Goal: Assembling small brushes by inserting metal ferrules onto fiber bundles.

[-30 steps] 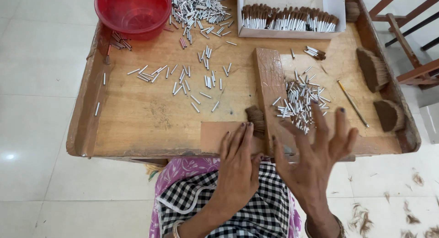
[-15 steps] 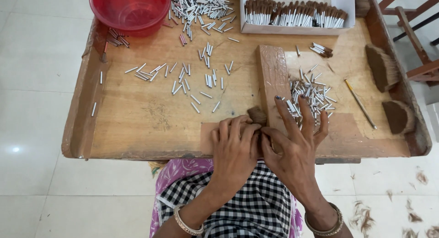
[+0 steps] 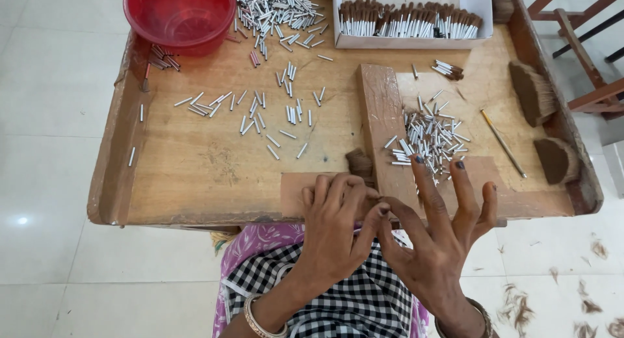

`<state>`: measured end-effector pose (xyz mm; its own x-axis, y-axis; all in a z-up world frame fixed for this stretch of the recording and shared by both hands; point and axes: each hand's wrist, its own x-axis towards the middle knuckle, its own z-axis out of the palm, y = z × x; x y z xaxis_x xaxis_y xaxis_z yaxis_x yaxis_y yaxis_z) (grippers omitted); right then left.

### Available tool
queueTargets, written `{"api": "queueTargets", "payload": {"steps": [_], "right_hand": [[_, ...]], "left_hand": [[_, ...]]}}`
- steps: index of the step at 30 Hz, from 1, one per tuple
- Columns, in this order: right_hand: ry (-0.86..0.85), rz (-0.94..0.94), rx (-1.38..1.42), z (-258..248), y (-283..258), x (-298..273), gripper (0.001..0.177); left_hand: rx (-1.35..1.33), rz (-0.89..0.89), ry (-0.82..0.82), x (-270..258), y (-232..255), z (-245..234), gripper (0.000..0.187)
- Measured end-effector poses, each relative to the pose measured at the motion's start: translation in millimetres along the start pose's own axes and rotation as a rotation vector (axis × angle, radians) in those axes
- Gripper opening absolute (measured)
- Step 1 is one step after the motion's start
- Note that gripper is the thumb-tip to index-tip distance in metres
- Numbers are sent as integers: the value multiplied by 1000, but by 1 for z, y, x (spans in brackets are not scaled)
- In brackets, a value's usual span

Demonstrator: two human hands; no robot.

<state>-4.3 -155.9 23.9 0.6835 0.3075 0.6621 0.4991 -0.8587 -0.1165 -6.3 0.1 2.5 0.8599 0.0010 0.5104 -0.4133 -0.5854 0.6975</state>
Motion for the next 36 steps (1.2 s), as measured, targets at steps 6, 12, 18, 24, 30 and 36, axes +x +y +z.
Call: {"api": "queueTargets", "payload": {"steps": [6,12,18,24,30,36], "right_hand": [[-76,133,391,-17,-9,23,35],[117,232,616,15,5,-10,23],[56,116,586,6,-1,-1,25],[82,145,569,24,-1,-5,25],[79,94,568,38,-5,0,27],[94,83,639,39,-12,4,25]], "left_hand": [[-35,-25,47,-11,0,-3,20],[-261,-58,60,-13,4,-12,27],[-433,-266,-41,-15,-12,-9,21],[-391,-224,4,-21,-21,-11,17],[542,-133,302,12,-74,-53,14],[590,-145,178,21,-85,-59,7]]}}
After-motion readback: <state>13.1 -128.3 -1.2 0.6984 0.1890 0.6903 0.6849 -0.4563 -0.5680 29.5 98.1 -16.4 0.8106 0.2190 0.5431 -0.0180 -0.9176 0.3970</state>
